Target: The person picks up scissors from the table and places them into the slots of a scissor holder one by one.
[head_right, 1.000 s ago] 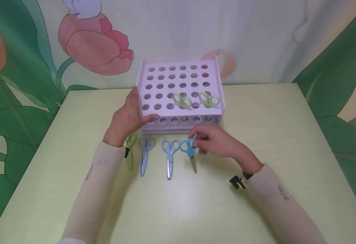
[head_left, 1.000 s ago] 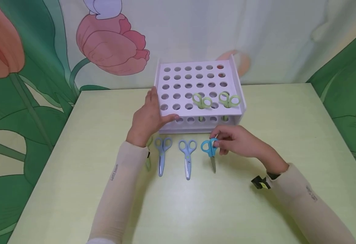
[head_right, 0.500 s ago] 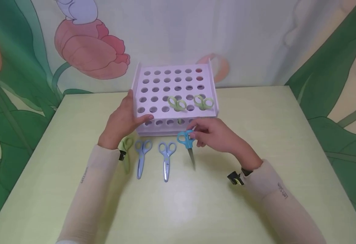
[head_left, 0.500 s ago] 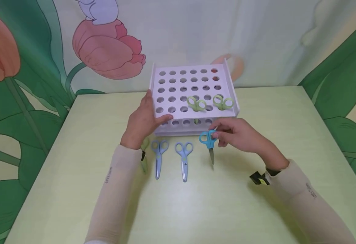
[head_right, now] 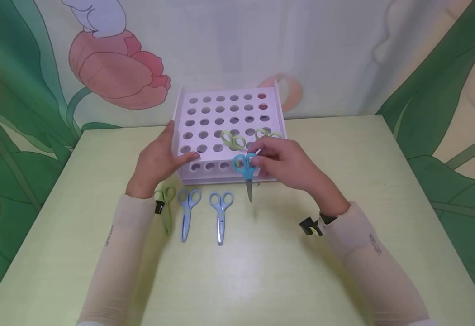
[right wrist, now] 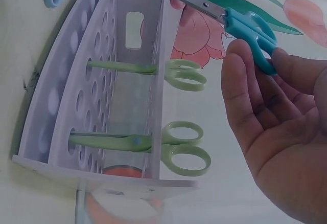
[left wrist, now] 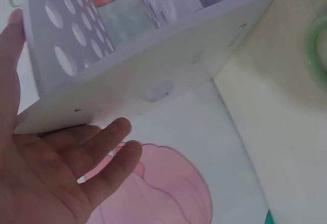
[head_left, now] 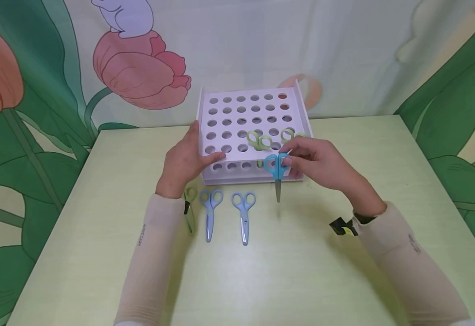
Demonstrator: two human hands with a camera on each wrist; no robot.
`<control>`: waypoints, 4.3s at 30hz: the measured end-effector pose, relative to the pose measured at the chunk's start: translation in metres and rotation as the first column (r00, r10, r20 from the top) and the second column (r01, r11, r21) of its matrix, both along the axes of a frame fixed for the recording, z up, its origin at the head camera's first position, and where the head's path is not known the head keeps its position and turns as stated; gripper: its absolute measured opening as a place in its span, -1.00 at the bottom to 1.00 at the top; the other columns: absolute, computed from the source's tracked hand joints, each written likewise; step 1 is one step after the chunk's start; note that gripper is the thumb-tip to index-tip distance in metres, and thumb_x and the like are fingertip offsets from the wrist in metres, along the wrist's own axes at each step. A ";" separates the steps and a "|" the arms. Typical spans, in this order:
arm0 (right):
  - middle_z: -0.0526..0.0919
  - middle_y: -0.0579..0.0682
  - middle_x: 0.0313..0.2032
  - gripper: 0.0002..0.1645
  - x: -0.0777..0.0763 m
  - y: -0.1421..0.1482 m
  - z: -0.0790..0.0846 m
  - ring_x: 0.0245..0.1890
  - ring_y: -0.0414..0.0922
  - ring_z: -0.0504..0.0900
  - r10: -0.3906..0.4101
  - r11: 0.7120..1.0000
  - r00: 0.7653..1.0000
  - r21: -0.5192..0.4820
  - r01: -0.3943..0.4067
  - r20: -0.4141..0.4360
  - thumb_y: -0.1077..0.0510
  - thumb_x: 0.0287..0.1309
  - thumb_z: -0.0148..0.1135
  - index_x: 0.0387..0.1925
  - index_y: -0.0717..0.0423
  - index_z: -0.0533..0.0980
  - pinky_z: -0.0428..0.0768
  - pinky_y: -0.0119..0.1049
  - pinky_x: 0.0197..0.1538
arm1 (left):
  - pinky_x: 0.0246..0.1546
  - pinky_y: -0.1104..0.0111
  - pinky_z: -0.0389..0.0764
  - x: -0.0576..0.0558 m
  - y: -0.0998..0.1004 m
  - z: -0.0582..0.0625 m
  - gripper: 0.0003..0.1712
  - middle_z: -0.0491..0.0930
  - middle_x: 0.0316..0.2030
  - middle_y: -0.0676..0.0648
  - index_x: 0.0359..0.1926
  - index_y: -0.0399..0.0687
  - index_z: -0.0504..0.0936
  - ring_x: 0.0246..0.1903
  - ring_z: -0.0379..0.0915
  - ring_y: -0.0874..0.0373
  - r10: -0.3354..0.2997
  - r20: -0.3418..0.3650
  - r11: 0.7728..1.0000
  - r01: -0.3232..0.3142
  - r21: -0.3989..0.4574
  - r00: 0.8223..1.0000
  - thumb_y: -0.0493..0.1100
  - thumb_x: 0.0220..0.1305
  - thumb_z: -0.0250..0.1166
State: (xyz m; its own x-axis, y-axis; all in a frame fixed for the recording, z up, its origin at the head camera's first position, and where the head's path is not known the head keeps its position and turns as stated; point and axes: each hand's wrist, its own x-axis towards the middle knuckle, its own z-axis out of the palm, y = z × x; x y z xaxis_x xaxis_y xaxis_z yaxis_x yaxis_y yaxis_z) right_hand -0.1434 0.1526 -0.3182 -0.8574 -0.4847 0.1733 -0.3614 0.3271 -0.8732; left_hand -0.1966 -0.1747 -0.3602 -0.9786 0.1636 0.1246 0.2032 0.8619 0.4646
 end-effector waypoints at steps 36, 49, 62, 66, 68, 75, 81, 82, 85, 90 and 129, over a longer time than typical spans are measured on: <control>0.74 0.13 -0.28 -0.83 -0.032 -0.042 0.018 -0.38 -0.02 0.75 -0.151 0.863 0.988 -0.494 0.109 -0.044 0.42 0.30 0.25 -0.09 0.39 0.59 0.68 -0.24 -0.21 | -0.03 0.10 0.53 -0.004 0.017 -0.006 0.40 0.35 0.21 -0.16 0.55 -0.06 -0.14 0.03 0.45 -0.08 -0.113 0.037 0.958 0.099 0.270 0.993 0.06 -0.06 0.67; 0.73 0.18 -0.22 -0.78 -0.045 -0.070 0.024 -0.34 -0.02 0.73 -0.192 0.899 0.978 -0.416 0.141 -0.084 0.38 0.33 0.25 -0.03 0.41 0.59 0.67 -0.27 -0.14 | 0.01 0.09 0.52 -0.004 0.011 -0.006 0.37 0.34 0.24 -0.19 0.54 -0.05 -0.15 0.08 0.43 -0.08 -0.109 0.041 0.961 0.094 0.260 0.993 0.04 -0.02 0.65; 0.73 0.21 -0.21 -0.80 -0.053 -0.090 0.019 -0.33 -0.10 0.73 -0.170 0.936 0.983 -0.322 0.139 -0.072 0.37 0.34 0.24 -0.04 0.36 0.59 0.66 -0.27 -0.12 | 0.07 0.17 0.49 -0.005 0.010 -0.007 0.40 0.37 0.25 -0.17 0.55 -0.01 -0.16 0.09 0.43 -0.04 -0.160 0.009 0.947 0.151 0.283 0.987 0.01 -0.07 0.67; 0.74 0.17 -0.21 -0.80 -0.052 -0.095 0.020 -0.31 -0.09 0.74 -0.194 0.951 0.981 -0.251 0.179 -0.032 0.33 0.35 0.26 -0.03 0.29 0.60 0.66 -0.27 -0.09 | 0.06 0.16 0.49 -0.005 0.010 -0.007 0.40 0.37 0.25 -0.17 0.54 -0.04 -0.13 0.08 0.42 0.00 -0.163 -0.004 0.945 0.157 0.287 0.987 0.01 -0.09 0.68; 0.75 0.15 -0.22 -0.80 -0.053 -0.097 0.019 -0.29 -0.05 0.75 -0.204 0.958 0.979 -0.211 0.195 -0.025 0.30 0.35 0.27 -0.03 0.26 0.61 0.65 -0.29 -0.08 | 0.06 0.16 0.49 -0.005 0.010 -0.007 0.40 0.37 0.25 -0.17 0.54 -0.06 -0.13 0.07 0.41 0.02 -0.159 -0.006 0.948 0.154 0.278 0.987 0.03 -0.10 0.68; 0.74 0.15 -0.26 -0.80 -0.055 -0.106 0.014 -0.25 0.11 0.72 -0.202 0.973 0.979 -0.119 0.199 -0.013 0.31 0.33 0.28 -0.04 0.27 0.62 0.65 -0.27 -0.13 | 0.07 0.17 0.51 -0.006 0.011 -0.005 0.40 0.37 0.28 -0.14 0.55 -0.03 -0.16 0.07 0.44 0.02 -0.159 -0.008 0.948 0.155 0.279 0.987 -0.03 -0.07 0.68; 0.74 0.13 -0.21 -0.80 -0.054 -0.110 0.012 -0.23 0.09 0.73 -0.224 0.972 0.975 -0.071 0.224 0.014 0.29 0.35 0.28 -0.03 0.25 0.61 0.65 -0.28 -0.13 | 0.08 0.19 0.50 -0.006 0.010 -0.008 0.40 0.39 0.27 -0.12 0.54 -0.04 -0.15 0.05 0.44 0.06 -0.159 -0.008 0.944 0.155 0.290 0.987 -0.04 -0.08 0.68; 0.74 0.13 -0.21 -0.80 -0.054 -0.110 0.012 -0.23 0.07 0.73 -0.233 0.969 0.972 -0.077 0.233 0.011 0.29 0.35 0.28 -0.03 0.25 0.61 0.65 -0.28 -0.13 | 0.08 0.18 0.49 -0.006 0.010 -0.008 0.40 0.39 0.26 -0.12 0.54 -0.07 -0.13 0.05 0.44 0.06 -0.160 -0.009 0.944 0.156 0.291 0.987 -0.05 -0.09 0.69; 0.75 0.14 -0.21 -0.80 -0.056 -0.109 0.012 -0.26 0.05 0.74 -0.255 0.959 0.967 -0.127 0.252 -0.003 0.29 0.35 0.28 -0.03 0.26 0.61 0.66 -0.28 -0.13 | 0.08 0.17 0.48 -0.006 0.009 -0.008 0.40 0.39 0.25 -0.14 0.53 -0.10 -0.12 0.06 0.43 0.05 -0.160 -0.013 0.945 0.157 0.286 0.987 -0.04 -0.10 0.70; 0.75 0.17 -0.22 -0.80 -0.062 -0.102 0.013 -0.29 0.05 0.75 -0.271 0.928 0.962 -0.254 0.273 0.043 0.32 0.36 0.25 -0.03 0.29 0.61 0.68 -0.24 -0.18 | 0.08 0.15 0.48 -0.005 0.009 -0.005 0.43 0.36 0.26 -0.17 0.54 -0.02 -0.17 0.08 0.40 0.05 -0.158 -0.006 0.950 0.153 0.271 0.987 0.01 -0.11 0.70; 0.74 0.12 -0.20 -0.82 -0.055 -0.121 -0.005 -0.24 0.01 0.71 -0.269 0.956 0.963 -0.116 0.270 0.022 0.30 0.36 0.26 -0.05 0.26 0.59 0.68 -0.27 -0.23 | 0.12 0.21 0.48 -0.004 0.009 -0.008 0.42 0.35 0.32 -0.12 0.55 0.07 -0.21 0.13 0.42 0.07 -0.187 -0.036 0.939 0.189 0.286 0.982 -0.05 -0.06 0.68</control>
